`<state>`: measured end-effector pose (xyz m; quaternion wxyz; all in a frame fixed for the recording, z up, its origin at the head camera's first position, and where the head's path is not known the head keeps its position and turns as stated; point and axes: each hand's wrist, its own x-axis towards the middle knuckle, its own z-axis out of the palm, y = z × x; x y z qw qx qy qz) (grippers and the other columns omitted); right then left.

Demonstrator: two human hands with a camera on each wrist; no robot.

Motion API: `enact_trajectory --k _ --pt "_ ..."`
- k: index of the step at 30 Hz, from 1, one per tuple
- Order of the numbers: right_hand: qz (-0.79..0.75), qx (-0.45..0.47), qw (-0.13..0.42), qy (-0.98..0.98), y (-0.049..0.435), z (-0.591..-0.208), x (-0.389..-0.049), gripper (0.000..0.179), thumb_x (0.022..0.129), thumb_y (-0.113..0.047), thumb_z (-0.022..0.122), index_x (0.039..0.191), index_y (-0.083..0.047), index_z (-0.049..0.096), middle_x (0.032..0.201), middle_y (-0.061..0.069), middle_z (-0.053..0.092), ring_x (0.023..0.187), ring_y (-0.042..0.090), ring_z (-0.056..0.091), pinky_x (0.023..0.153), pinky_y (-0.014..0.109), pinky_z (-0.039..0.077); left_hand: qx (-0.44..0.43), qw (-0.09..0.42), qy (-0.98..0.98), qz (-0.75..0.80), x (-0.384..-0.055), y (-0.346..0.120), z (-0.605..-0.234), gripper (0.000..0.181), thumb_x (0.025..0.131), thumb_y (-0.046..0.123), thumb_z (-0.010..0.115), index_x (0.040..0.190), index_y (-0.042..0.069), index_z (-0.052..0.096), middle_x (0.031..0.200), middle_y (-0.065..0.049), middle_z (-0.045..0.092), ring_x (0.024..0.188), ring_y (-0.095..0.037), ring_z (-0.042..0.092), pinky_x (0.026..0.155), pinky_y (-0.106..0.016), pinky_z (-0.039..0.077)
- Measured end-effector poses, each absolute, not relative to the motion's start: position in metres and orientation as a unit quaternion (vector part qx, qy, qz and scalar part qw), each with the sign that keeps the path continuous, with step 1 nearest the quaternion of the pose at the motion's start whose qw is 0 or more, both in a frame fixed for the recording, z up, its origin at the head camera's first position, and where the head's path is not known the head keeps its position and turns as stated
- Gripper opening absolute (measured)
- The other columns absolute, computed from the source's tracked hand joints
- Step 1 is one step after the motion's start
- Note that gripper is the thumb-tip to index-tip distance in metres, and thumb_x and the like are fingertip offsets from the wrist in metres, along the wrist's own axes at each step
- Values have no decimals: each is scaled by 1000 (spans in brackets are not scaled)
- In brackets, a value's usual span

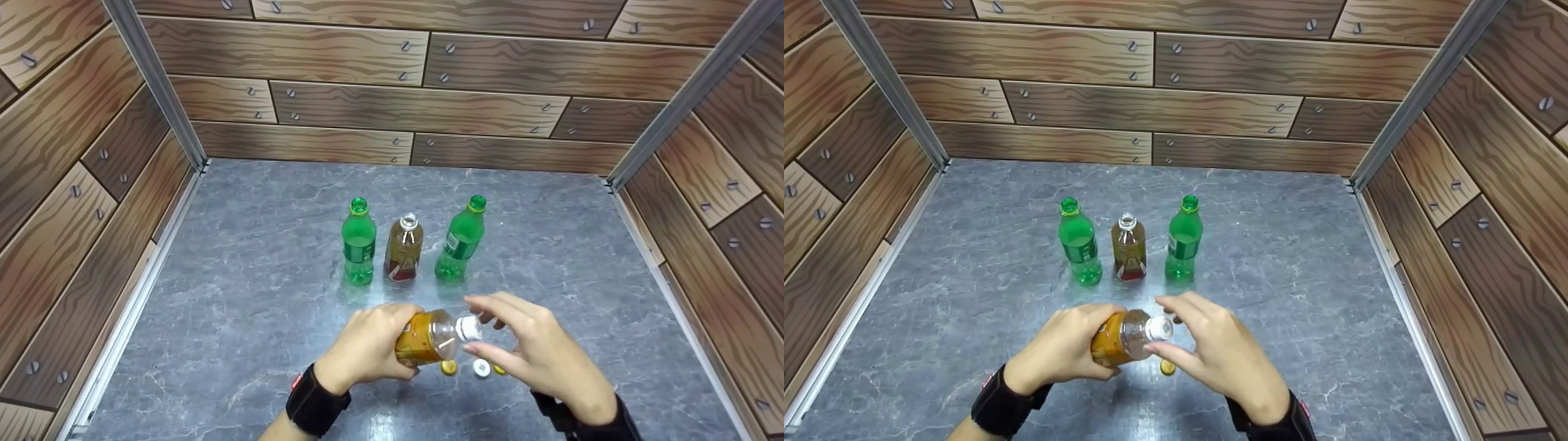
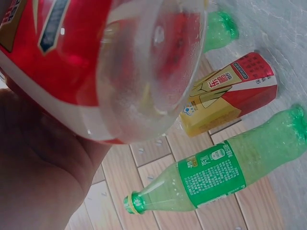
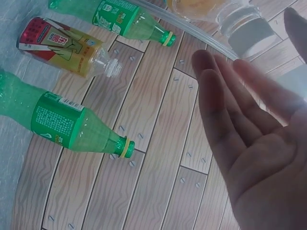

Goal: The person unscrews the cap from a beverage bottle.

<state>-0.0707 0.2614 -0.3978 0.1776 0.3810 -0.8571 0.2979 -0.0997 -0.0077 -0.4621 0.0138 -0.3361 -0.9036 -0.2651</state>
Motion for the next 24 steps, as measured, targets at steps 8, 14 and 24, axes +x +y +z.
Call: enact_trajectory --k 8,14,24 --pt "300 394 175 -851 258 -399 -72 28 86 -18 84 112 -18 73 96 -13 69 80 2 63 73 10 54 -341 19 -902 -263 -100 -8 -464 78 59 35 99 126 21 62 112 6 75 98 -15 70 78 -33 59" --pt "300 427 181 -834 259 -399 -73 39 84 -13 85 121 -14 73 109 -6 72 91 8 70 86 13 57 -340 11 -903 -261 -100 -8 -464 79 59 35 99 128 21 62 115 5 75 100 -17 71 81 -35 59" --pt "292 395 185 -851 261 -398 -71 61 84 -24 87 139 -12 65 115 -4 73 91 8 69 83 13 56 -338 7 -902 -269 -100 -8 -464 79 59 34 99 128 20 63 113 5 75 98 -15 71 82 -34 60"
